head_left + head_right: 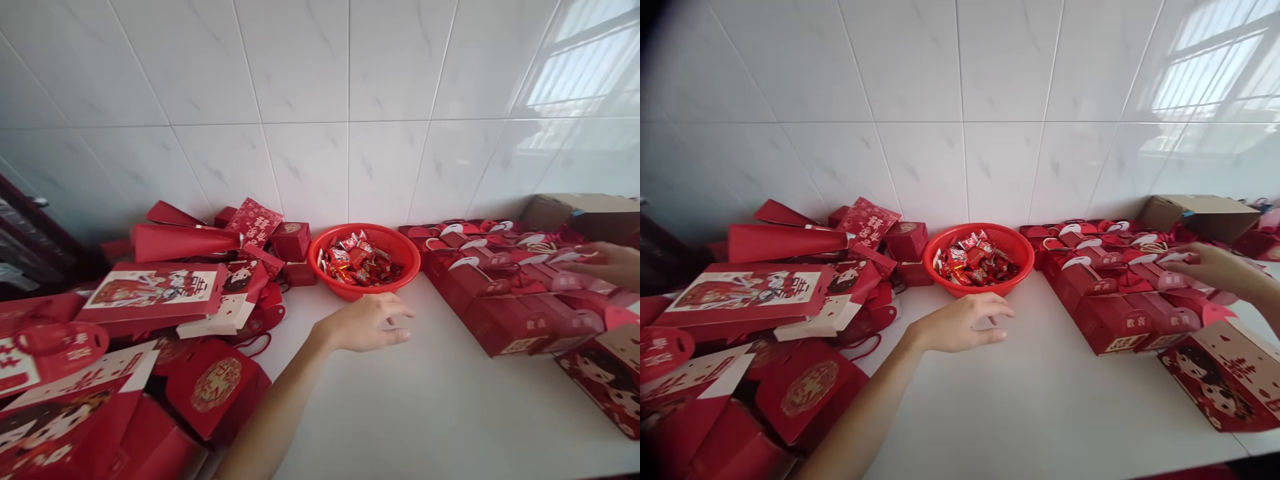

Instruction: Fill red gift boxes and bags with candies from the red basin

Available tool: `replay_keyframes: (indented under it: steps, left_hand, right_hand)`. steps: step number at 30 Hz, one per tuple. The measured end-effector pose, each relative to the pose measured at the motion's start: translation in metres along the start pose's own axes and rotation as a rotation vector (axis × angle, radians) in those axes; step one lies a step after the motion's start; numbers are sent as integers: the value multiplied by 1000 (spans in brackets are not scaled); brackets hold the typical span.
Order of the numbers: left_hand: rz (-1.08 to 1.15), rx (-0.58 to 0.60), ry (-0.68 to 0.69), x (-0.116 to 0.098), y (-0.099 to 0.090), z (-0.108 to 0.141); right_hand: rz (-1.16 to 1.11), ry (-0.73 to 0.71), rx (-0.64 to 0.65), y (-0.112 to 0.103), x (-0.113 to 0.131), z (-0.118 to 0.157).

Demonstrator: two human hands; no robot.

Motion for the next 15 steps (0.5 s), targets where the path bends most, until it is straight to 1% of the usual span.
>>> replay_keyframes:
  steps: [1,3,4,5,6,7,8,10,11,12,13,14,15]
  left_hand:
    - [-4,-7,10,-2,-1,1]
    - [8,-19,40,-10,-3,3]
    - [23,-24,69,-15,-4,5]
    - [44,-29,107,-21,-6,8]
    - [70,-36,153,-28,-9,11]
    - [96,-52,199,-35,-12,16]
    - [117,-80,241,-41,-16,21]
    - [136,-167,298,-52,-26,31]
    - [136,-220,312,-55,-31,37]
    - [126,-272,320,-58,-36,42]
    - [110,-318,326,-60,-40,47]
    - [89,-357,329,-61,-44,52]
    - [66,-395,330,-62,-48,57]
  right_hand:
    - [-114,-4,67,-3,23,0]
    - [-304,-93,70,-15,81,10]
    - [-399,-173,98,-16,115,20]
    - [-510,-289,185,-13,151,34]
    - [-628,-433,260,-9,189,50]
    - [-697,-594,384,0,226,69]
    - [-773,-723,476,9,260,87]
    - [-904,-903,662,33,320,118]
    - [-946,-961,718,45,346,131]
    - [-973,-1020,738,57,371,142]
    - [-999,-1051,687,67,394,150]
    - [-1014,-1051,601,77,415,157]
    - [-1010,-1064,580,88,435,167]
Point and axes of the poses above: each hand's wrist, its own z-axis away from the middle knuckle, its own y-axis out of the palm, x = y × z, the point moved 5 cm from there along -z, towards the middle knuckle, and after that the axes turned 2 degrees about -z, right-handed, at the moved point
